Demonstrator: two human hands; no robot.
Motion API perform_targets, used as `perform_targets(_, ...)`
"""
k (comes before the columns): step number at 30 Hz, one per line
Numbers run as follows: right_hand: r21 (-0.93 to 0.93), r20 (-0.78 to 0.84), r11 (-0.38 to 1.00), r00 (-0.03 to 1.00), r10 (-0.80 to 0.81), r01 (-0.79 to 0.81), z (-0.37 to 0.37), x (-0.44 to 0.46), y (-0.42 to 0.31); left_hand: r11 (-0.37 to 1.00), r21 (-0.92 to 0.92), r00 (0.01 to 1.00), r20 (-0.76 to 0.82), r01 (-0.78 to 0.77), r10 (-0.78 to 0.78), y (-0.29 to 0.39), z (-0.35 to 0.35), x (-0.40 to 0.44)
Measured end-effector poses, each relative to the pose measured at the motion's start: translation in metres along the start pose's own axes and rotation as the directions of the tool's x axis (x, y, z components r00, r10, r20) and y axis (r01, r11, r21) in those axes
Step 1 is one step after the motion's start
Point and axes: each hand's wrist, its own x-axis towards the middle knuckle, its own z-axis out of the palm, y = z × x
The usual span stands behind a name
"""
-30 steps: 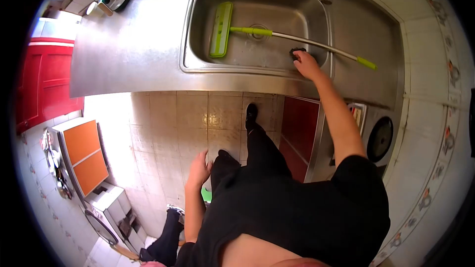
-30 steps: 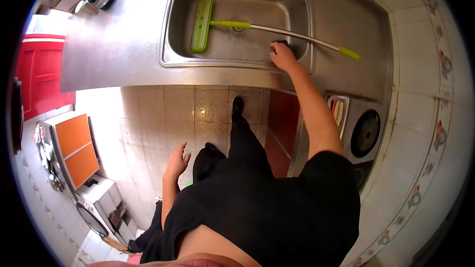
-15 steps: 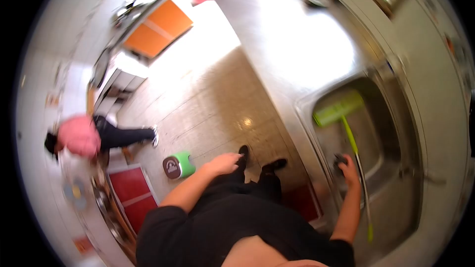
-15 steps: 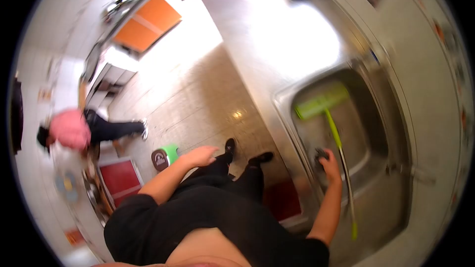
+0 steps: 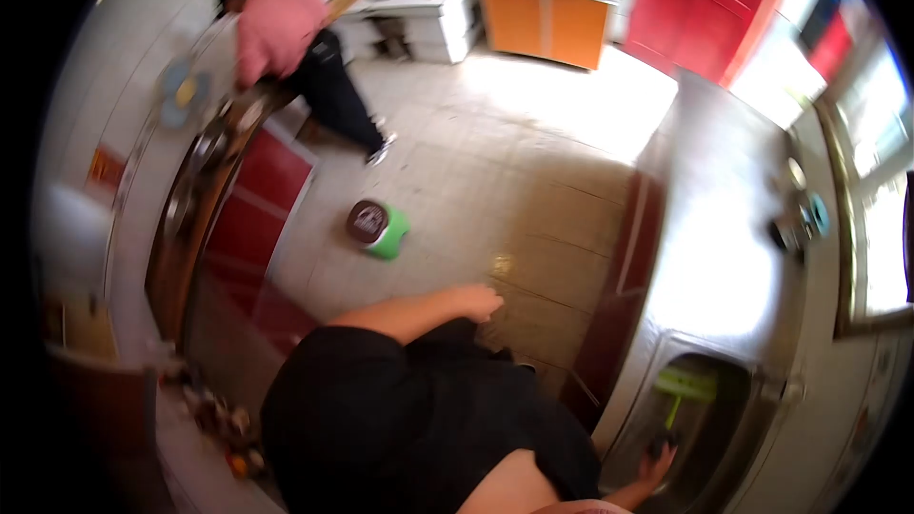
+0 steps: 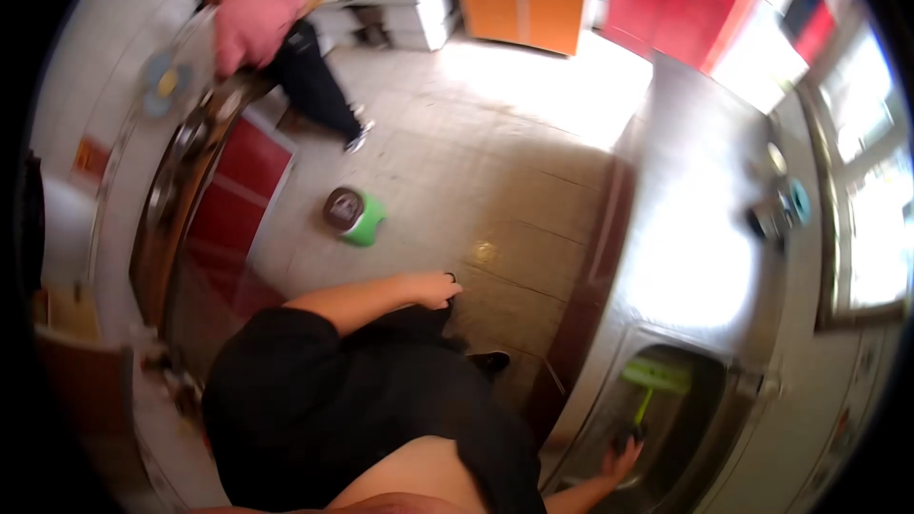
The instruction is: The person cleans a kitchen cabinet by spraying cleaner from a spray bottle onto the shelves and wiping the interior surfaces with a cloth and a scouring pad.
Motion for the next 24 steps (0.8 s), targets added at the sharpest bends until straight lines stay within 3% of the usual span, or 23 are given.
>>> perform_targets(1, 0.166, -0.017, 0.986, 1.0, 0.009, -0.006, -0.035, 0.027, 0.02, 0.998, -0.055, 0.999, 0.039, 0.0, 0.003, -0.01, -0.009, -0.008)
perform_targets(2, -0.076, -0.08, 0.996, 0.995, -0.059, 0.053, -0.03, 0.042, 0.022, 0.994, -0.105, 0.997, 0.08, -0.01, 0.018, -0.027, -0.009, -0.021)
perform_targets(3, -0.317, -0.142, 0.942, 0.977, -0.16, 0.108, -0.034, 0.046, 0.014, 0.979, -0.202, 1.0, -0.013, -0.004, 0.001, -0.041, 0.0, -0.037)
perform_targets(6, -0.823, -0.217, 0.546, 0.803, -0.555, 0.155, 0.0, 0.057, 0.014, 0.939, -0.341, 0.964, -0.259, -0.03, -0.063, -0.102, -0.006, -0.06)
perform_targets(8, -0.979, -0.171, 0.205, 0.623, -0.763, -0.018, 0.032, 0.03, 0.031, 0.93, -0.369, 0.938, -0.326, -0.006, -0.123, -0.149, 0.003, -0.087)
perform_targets(9, -0.929, -0.134, 0.317, 0.626, -0.768, 0.19, 0.065, 0.048, 0.023, 0.921, -0.386, 0.947, -0.278, 0.042, -0.16, -0.185, 0.026, -0.082)
perform_targets(10, -0.845, 0.01, 0.39, 0.739, -0.673, 0.366, 0.111, 0.063, 0.004, 0.919, -0.388, 0.942, -0.275, 0.073, -0.191, -0.205, 0.026, -0.1)
perform_targets(11, -0.627, 0.124, 0.603, 0.828, -0.547, 0.493, 0.167, 0.072, -0.003, 0.915, -0.39, 0.934, -0.277, 0.104, -0.224, -0.22, 0.022, -0.122)
perform_targets(12, -0.538, 0.07, 0.752, 0.909, -0.411, 0.381, 0.227, 0.086, -0.001, 0.909, -0.395, 0.926, -0.277, 0.135, -0.258, -0.233, 0.021, -0.137)
perform_targets(13, -0.362, 0.199, 0.871, 0.94, -0.276, 0.333, 0.315, 0.052, -0.014, 0.888, -0.428, 0.922, -0.251, 0.169, -0.296, -0.249, 0.018, -0.151)
perform_targets(14, -0.377, 0.306, 0.89, 0.942, -0.141, 0.256, 0.369, 0.063, -0.009, 0.864, -0.46, 0.915, -0.224, 0.204, -0.335, -0.265, 0.014, -0.164)
perform_targets(15, -0.324, 0.49, 0.851, 0.843, -0.222, 0.413, 0.438, 0.057, 0.006, 0.837, -0.491, 0.907, -0.191, 0.243, -0.375, -0.281, 0.012, -0.172)
perform_targets(16, -0.386, 0.577, 0.839, 0.81, -0.104, 0.383, 0.496, 0.043, 0.012, 0.826, -0.532, 0.884, -0.273, 0.189, -0.379, -0.293, 0.012, -0.174)
perform_targets(17, -0.38, 0.647, 0.823, 0.757, -0.089, 0.422, 0.548, 0.045, 0.033, 0.815, -0.565, 0.855, -0.351, 0.133, -0.383, -0.306, 0.014, -0.176)
perform_targets(19, -0.354, 0.75, 0.889, 0.657, 0.083, 0.292, 0.651, 0.012, 0.065, 0.774, -0.633, 0.809, -0.449, 0.012, -0.38, -0.324, 0.011, -0.177)
perform_targets(21, -0.345, 0.836, 0.897, 0.525, 0.159, 0.277, 0.743, -0.043, 0.085, 0.701, -0.704, 0.778, -0.504, -0.118, -0.375, -0.337, -0.006, -0.171)
perform_targets(24, -0.361, 0.861, 0.9, 0.46, 0.22, 0.246, 0.835, -0.061, 0.112, 0.728, -0.677, 0.722, -0.555, -0.103, -0.413, -0.357, -0.026, -0.166)
